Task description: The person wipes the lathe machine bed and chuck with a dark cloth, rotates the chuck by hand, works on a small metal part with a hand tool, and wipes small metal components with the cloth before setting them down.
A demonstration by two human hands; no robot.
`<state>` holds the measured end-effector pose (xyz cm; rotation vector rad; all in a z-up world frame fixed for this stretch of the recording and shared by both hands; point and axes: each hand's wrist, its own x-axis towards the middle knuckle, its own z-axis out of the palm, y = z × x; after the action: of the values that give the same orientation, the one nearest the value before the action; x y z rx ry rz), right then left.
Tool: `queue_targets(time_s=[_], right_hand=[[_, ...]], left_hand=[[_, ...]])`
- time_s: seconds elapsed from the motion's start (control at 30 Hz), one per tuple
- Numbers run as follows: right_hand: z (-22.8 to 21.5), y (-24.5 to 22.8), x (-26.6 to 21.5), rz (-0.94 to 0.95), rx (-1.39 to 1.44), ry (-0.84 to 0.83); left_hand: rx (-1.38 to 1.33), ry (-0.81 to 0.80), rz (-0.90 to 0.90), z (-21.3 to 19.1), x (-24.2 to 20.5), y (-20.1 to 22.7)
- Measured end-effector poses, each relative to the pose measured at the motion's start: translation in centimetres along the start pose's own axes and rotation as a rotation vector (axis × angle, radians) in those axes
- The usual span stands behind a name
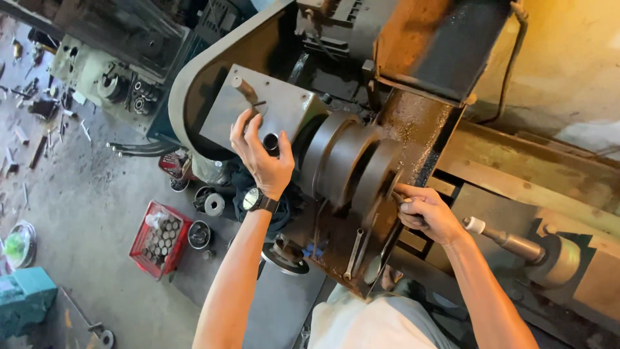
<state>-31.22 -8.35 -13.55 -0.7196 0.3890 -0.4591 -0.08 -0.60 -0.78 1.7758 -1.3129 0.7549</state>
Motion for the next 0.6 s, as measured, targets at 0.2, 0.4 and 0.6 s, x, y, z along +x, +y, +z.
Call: queue_targets(time_s=[0.2, 0.4, 0.6], right_hand=[[0.0, 0.0, 0.0, -0.020, 0.028, 0.032], [-1.0, 0.9, -0.2, -0.028, 0.036, 0.035], [-1.7, 0.9, -0.5, -0.039, 0.112, 0.016]], left_hand=[[-0.010, -0.005, -0.043, -0.1, 0.2, 0.5], [0.000, -0.008, -0.042, 0.0, 0.1, 0.3], [0.022, 0.015, -0.031, 0.2, 0.1, 0.0]])
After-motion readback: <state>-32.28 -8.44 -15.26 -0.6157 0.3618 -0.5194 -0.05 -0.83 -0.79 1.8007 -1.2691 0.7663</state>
